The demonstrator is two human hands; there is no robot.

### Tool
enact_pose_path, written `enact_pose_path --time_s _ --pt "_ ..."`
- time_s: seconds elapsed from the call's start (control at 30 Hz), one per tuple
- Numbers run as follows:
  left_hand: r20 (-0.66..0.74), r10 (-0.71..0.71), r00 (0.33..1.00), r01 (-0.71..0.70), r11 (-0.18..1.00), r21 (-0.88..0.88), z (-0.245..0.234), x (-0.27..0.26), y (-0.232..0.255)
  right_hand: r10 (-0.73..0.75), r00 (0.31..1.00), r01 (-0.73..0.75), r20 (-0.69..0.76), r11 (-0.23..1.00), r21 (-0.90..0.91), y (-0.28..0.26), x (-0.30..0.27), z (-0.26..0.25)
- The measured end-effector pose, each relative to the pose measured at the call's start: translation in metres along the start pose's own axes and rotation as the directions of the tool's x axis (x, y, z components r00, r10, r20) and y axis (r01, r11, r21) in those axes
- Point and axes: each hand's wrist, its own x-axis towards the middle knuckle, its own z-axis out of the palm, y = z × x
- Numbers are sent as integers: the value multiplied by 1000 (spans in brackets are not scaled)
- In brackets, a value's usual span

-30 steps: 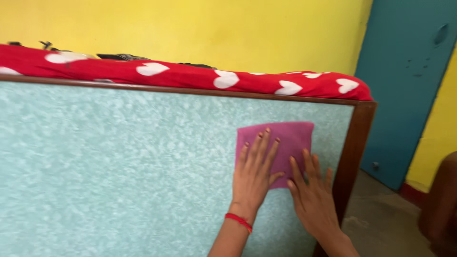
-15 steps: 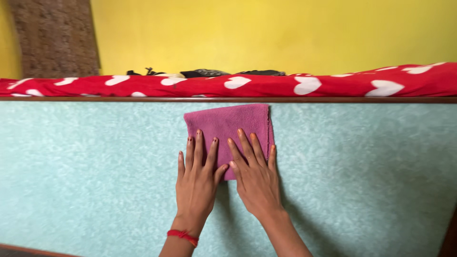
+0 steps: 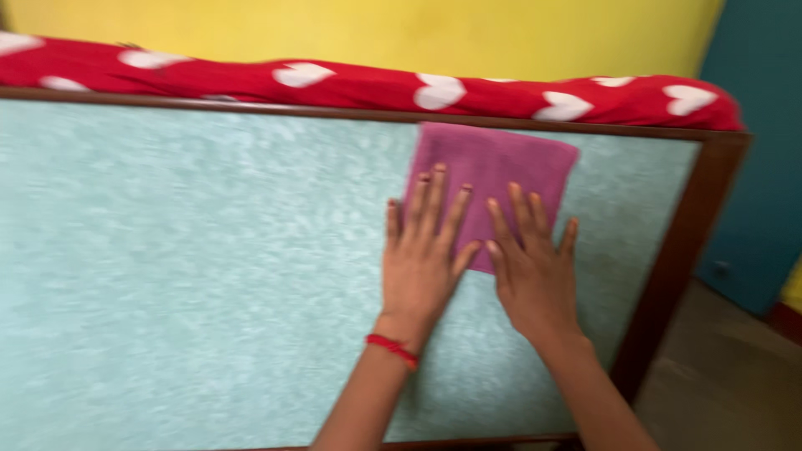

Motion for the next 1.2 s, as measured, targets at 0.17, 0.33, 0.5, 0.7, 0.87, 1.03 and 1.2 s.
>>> enact_pose_path --time_s 0.17,0.33,0.5,0.7,0.87,1.03,1.2 --pt "76 97 992 -93 994 -50 50 -6 83 129 991 -128 34 991 -32 76 -62 0" --pt "77 183 980 -184 983 14 82 -28 113 311 946 -315 96 949 31 115 -96 10" --pt "77 180 981 -188 975 115 70 -28 75 286 958 -284 11 944 170 85 -73 33" --pt "1 30 1000 -30 982 186 2 -30 -37 149 987 -134 -53 966 223 -27 4 50" --pt "24 -147 989 126 912 391 -57 -71 -128 14 1000 -12 -4 967 253 -153 36 48" --pt "35 -233 972 195 881 431 -85 -148 -181 -199 979 203 -50 897 392 -237 18 51" --pt "101 -265 959 215 912 349 -84 -169 -193 -304 952 266 40 884 386 -235 -6 52"
